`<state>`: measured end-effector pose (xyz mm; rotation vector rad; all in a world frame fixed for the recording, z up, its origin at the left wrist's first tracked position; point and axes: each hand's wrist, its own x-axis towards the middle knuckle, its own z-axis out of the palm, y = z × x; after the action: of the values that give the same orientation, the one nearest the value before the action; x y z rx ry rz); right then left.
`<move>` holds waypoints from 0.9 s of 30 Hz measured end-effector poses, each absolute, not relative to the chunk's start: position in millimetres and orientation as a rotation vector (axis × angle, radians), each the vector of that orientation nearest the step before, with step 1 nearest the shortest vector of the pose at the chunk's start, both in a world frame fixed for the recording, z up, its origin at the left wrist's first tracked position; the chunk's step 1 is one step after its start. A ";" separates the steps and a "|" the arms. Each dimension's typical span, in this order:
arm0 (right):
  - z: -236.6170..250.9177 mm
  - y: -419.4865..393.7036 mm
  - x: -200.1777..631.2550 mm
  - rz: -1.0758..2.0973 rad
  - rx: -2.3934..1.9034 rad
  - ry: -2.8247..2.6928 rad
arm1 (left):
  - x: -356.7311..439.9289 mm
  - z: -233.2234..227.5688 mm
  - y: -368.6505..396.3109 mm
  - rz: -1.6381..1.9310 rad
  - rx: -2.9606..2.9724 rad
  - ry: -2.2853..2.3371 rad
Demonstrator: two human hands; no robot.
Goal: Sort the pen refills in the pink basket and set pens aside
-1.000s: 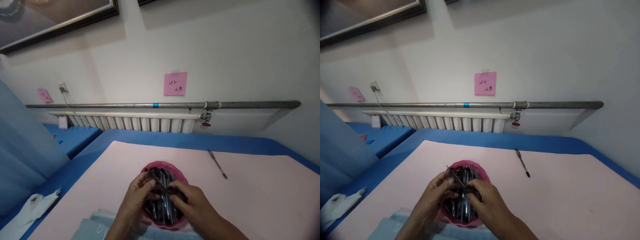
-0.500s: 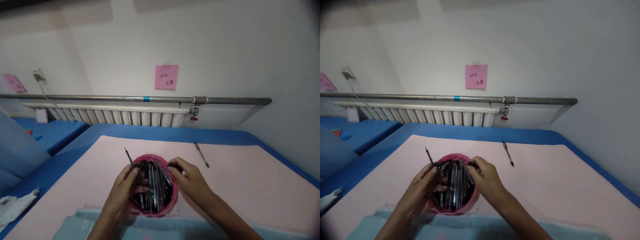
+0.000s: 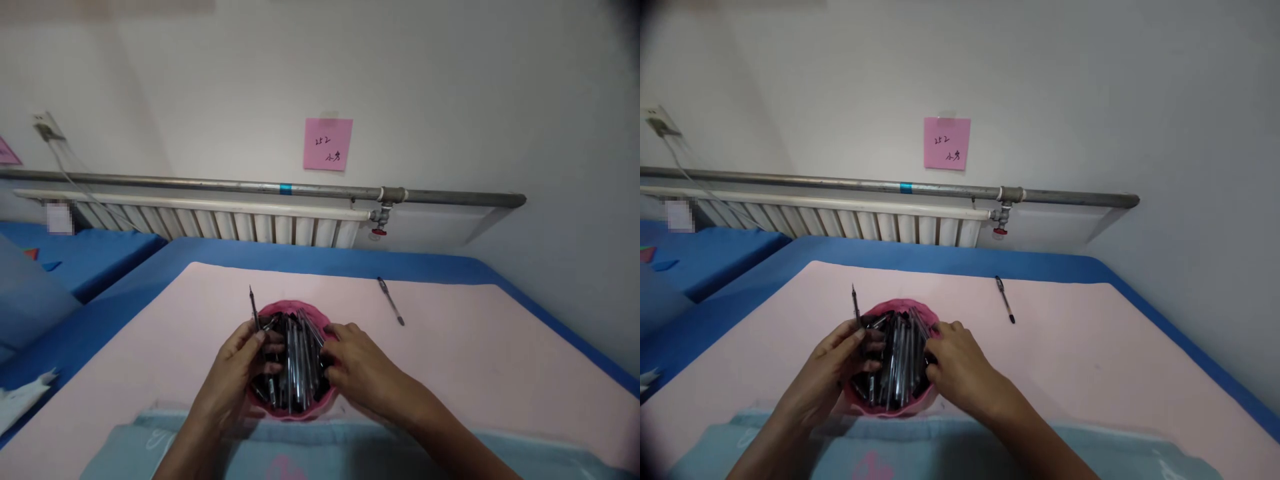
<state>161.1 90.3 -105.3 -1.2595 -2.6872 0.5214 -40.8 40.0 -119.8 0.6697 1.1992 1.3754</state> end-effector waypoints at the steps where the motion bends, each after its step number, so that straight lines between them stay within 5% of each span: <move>1: -105.8 89.2 159.8 0.502 -1.267 -2.691 | -40.6 -119.1 39.8 1.378 0.667 1.207; 27: -95.3 74.6 138.3 0.565 -1.240 -2.842 | -39.1 -118.0 40.5 1.354 0.689 1.290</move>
<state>138.3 74.6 -95.3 -1.2396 -2.8422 0.5650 -39.1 40.5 -118.0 0.6895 1.2902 1.3544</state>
